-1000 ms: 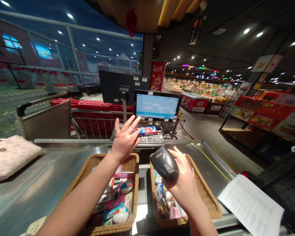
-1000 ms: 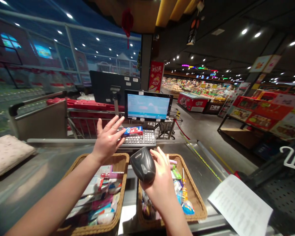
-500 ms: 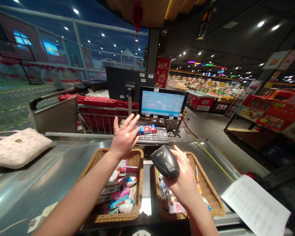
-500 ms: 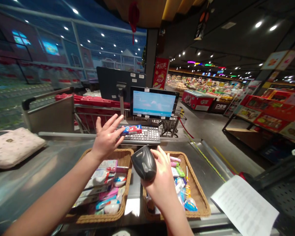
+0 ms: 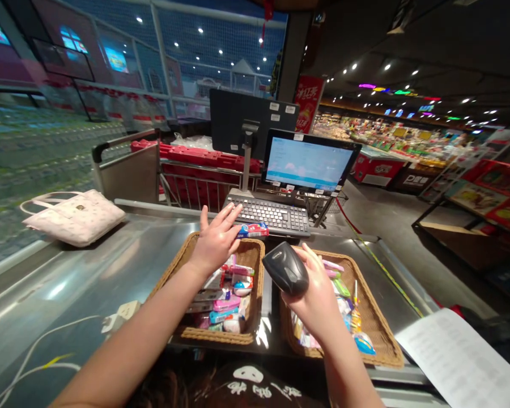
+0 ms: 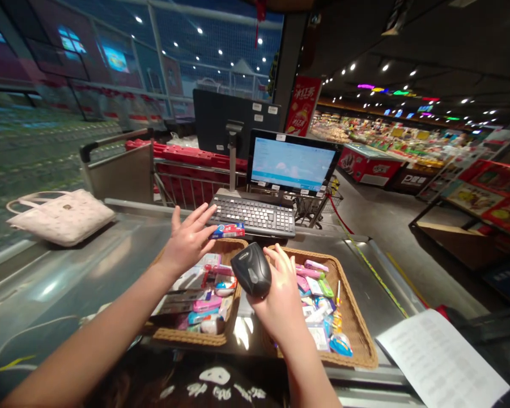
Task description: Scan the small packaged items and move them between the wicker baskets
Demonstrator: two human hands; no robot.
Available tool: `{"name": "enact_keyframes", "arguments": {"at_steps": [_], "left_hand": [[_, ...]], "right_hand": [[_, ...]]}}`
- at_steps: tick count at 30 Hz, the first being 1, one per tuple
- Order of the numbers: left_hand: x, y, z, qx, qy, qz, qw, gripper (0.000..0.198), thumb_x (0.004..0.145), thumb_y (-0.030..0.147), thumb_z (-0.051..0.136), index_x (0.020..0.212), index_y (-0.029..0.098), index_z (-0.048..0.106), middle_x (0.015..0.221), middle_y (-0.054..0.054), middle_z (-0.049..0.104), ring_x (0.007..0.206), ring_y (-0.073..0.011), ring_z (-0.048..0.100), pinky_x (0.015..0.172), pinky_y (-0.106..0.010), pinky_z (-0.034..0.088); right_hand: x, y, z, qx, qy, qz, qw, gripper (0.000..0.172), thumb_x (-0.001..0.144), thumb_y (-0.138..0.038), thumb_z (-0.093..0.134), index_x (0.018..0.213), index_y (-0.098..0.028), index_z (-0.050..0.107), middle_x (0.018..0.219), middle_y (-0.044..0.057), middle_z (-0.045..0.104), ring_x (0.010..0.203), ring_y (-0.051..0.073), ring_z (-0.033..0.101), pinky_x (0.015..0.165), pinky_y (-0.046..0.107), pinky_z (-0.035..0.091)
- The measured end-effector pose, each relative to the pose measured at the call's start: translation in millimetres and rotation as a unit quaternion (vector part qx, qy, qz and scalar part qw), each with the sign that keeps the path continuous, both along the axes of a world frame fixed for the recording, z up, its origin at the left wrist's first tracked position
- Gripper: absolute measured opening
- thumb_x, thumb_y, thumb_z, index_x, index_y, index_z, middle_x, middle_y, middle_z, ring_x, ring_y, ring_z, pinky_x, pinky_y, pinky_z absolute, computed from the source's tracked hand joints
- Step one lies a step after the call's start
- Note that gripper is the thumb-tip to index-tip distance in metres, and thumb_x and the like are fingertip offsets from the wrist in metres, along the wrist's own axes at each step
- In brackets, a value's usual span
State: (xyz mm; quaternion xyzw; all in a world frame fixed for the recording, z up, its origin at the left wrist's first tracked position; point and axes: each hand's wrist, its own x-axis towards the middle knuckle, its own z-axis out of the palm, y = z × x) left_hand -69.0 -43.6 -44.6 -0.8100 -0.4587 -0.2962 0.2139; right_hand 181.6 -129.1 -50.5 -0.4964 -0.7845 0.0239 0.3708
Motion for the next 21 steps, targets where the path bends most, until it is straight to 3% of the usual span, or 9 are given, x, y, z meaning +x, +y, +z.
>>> {"name": "enact_keyframes", "arguments": {"at_steps": [14,21], "left_hand": [[-65,-45,-79.5,-0.157,0.018,0.070,0.985,0.017,0.085,0.016,0.060,0.095,0.022,0.072,0.150,-0.011,0.045,0.139,-0.0314,0.043,0.116,-0.070,0.008],[-93,-64,-103.5,-0.269,0.023,0.068,0.960,0.015,0.083,0.019,0.061,0.089,0.022,0.075,0.150,-0.012,0.046,0.138,-0.0316,0.043,0.115,-0.069,0.011]], "right_hand": [[-36,3,-21.4,-0.095,-0.004,0.048,0.994,0.047,0.067,-0.016,0.064,0.114,-0.020,0.066,0.130,0.012,0.061,0.138,0.039,0.040,0.113,0.065,0.027],[-47,6,-28.5,-0.132,-0.011,0.081,0.988,0.038,0.068,-0.020,0.066,0.106,-0.020,0.069,0.129,0.012,0.062,0.136,0.040,0.042,0.112,0.064,0.030]]}}
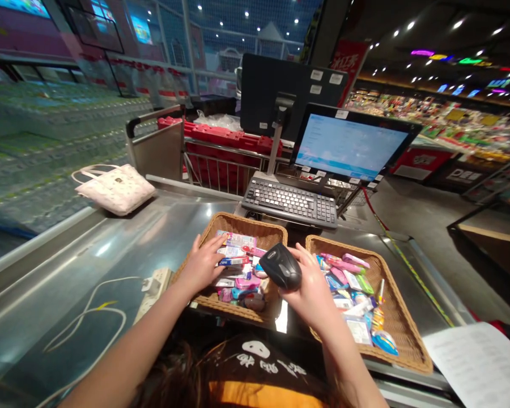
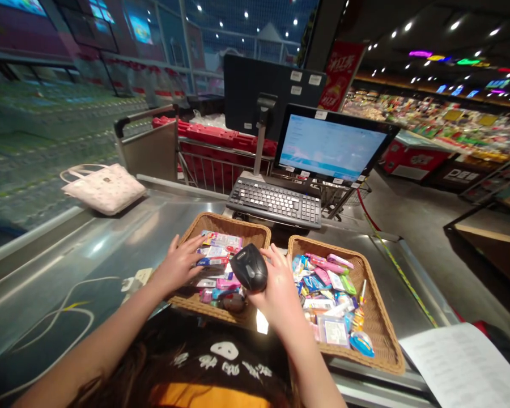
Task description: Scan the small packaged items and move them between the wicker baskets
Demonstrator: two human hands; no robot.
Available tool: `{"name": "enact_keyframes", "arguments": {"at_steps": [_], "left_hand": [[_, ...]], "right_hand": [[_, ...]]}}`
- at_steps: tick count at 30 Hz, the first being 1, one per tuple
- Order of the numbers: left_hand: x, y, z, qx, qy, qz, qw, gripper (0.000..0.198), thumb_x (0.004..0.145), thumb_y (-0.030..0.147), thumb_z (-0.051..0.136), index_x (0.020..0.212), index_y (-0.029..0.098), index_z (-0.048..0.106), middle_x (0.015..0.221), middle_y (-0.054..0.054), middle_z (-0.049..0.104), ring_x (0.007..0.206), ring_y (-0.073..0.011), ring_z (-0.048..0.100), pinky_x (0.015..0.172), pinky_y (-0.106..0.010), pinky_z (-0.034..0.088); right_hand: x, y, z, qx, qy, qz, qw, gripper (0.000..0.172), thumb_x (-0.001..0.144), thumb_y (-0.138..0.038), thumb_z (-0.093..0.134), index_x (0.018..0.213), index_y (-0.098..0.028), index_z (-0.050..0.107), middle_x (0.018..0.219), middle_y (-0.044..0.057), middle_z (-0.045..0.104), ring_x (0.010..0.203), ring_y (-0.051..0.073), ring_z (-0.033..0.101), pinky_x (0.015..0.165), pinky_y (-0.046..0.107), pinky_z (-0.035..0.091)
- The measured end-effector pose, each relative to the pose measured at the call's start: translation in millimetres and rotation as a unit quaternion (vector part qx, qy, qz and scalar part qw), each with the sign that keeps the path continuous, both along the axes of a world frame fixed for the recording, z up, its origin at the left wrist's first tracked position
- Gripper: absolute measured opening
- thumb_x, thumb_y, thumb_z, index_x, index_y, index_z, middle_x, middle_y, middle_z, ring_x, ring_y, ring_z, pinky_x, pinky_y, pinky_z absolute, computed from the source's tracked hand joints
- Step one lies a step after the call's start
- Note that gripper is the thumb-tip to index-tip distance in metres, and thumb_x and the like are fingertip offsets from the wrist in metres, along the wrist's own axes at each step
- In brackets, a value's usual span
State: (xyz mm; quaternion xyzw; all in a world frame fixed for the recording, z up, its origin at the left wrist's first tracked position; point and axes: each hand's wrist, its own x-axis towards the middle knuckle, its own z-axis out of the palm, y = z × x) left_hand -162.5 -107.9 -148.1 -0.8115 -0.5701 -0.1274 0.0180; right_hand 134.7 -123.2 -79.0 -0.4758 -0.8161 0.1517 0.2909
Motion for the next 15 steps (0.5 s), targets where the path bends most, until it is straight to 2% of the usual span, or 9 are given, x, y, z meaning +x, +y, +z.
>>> {"name": "enact_keyframes", "arguments": {"at_steps": [4,8,12,15], "left_hand": [[-18,-3,-8.5,-0.097,0.023,-0.018,0.995,0.015,0.077,0.019,0.065,0.086,0.025,0.076,0.147,-0.010,0.050,0.138,-0.0314,0.044,0.115,-0.068,0.011],[-27,1,-17.7,-0.169,0.067,-0.004,0.983,0.015,0.068,0.018,0.071,0.079,0.026,0.076,0.140,-0.009,0.058,0.137,-0.0353,0.044,0.113,-0.070,0.012],[-17,12,-23.4,-0.152,0.092,0.002,0.984,0.021,0.068,0.025,0.073,0.088,0.025,0.076,0.146,-0.013,0.050,0.141,-0.0392,0.036,0.111,-0.073,0.013],[9,21,-18.4,-0.105,0.072,-0.015,0.992,0.028,0.077,0.035,0.070,0.102,0.023,0.075,0.149,-0.018,0.045,0.142,-0.0407,0.034,0.110,-0.073,0.016]], "right_hand": [[-1,0,-1.6,-0.011,0.007,0.001,1.000,0.039,0.067,-0.018,0.066,0.106,-0.021,0.069,0.128,0.011,0.062,0.136,0.039,0.043,0.112,0.063,0.030],[1,0,-1.2,-0.018,0.009,-0.005,1.000,0.043,0.067,-0.018,0.068,0.110,-0.020,0.068,0.126,0.013,0.062,0.135,0.038,0.044,0.112,0.060,0.033],[7,-3,3.1,-0.021,0.015,-0.015,1.000,0.044,0.067,-0.016,0.067,0.111,-0.021,0.067,0.125,0.011,0.063,0.133,0.036,0.046,0.113,0.060,0.031],[16,-6,7.3,-0.013,0.027,-0.022,0.999,0.040,0.069,-0.016,0.066,0.109,-0.021,0.067,0.121,0.010,0.064,0.128,0.032,0.051,0.115,0.054,0.033]]}}
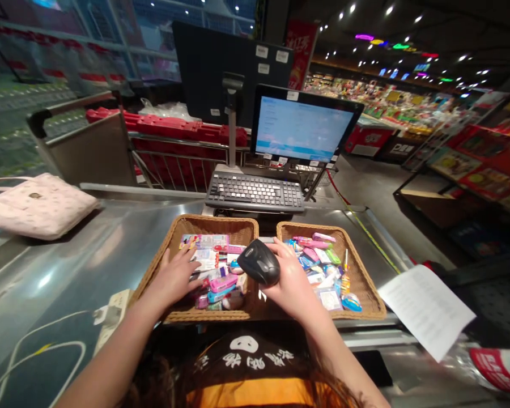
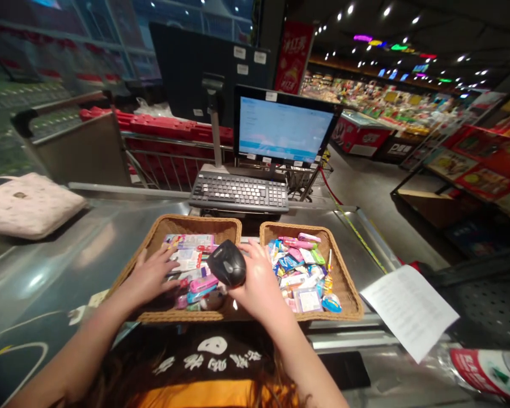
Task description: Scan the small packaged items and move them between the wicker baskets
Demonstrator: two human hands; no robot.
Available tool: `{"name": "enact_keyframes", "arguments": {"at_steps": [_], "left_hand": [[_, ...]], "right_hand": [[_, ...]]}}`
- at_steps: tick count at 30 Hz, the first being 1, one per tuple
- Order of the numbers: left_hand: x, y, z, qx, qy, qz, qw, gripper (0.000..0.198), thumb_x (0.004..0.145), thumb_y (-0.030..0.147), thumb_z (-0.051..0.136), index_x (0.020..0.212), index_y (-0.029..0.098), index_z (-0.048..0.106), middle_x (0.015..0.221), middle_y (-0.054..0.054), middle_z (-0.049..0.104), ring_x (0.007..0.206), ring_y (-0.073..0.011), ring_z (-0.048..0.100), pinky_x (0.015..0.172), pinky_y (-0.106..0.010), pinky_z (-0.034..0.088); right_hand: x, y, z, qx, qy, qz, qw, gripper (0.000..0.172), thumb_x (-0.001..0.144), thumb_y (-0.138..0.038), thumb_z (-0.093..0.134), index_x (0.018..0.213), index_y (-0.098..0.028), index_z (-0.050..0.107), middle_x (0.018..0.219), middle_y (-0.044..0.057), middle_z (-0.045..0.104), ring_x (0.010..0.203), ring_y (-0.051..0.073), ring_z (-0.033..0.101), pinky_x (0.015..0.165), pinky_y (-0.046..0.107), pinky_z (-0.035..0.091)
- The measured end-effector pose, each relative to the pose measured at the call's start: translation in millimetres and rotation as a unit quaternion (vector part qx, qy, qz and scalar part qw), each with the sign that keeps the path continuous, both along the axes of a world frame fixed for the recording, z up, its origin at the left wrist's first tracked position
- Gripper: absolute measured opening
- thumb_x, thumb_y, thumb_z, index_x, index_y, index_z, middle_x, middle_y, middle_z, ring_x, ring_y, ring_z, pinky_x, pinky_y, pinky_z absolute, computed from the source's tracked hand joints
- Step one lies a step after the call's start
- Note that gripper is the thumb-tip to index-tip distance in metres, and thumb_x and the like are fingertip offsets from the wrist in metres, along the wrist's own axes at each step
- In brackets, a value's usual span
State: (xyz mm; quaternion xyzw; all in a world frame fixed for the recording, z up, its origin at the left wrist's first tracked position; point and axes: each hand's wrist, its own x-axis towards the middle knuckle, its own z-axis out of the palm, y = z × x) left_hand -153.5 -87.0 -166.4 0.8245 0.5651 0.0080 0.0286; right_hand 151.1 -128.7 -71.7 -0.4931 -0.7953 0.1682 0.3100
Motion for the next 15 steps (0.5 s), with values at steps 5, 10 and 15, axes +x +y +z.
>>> {"name": "enact_keyframes", "arguments": {"at_steps": [5,10,15], "left_hand": [[72,12,23.7,0.072,-0.073,-0.089,0.991,0.035,0.087,0.041,0.062,0.117,0.023,0.068,0.154,-0.017,0.039,0.144,-0.0379,0.032,0.112,-0.069,0.019],[160,19,43.1,0.052,-0.116,-0.178,0.976,0.040,0.087,0.040,0.065,0.122,0.021,0.064,0.157,-0.016,0.034,0.147,-0.0357,0.026,0.114,-0.068,0.017],[239,14,43.2,-0.002,-0.118,-0.285,0.951,0.047,0.084,0.043,0.067,0.123,0.017,0.063,0.157,-0.020,0.031,0.147,-0.0367,0.023,0.116,-0.067,0.014]], "right_hand": [[29,-4,0.9,0.016,0.019,-0.048,0.999,0.045,0.068,-0.015,0.065,0.112,-0.020,0.064,0.120,0.010,0.065,0.127,0.030,0.052,0.115,0.051,0.035],[80,-8,3.7,0.053,-0.002,-0.133,0.990,0.052,0.067,-0.017,0.066,0.119,-0.020,0.061,0.127,0.012,0.062,0.135,0.035,0.045,0.113,0.058,0.035],[131,-14,13.1,0.096,-0.010,-0.201,0.975,0.050,0.069,-0.020,0.063,0.120,-0.021,0.060,0.126,0.012,0.063,0.133,0.035,0.048,0.114,0.057,0.034]]}}
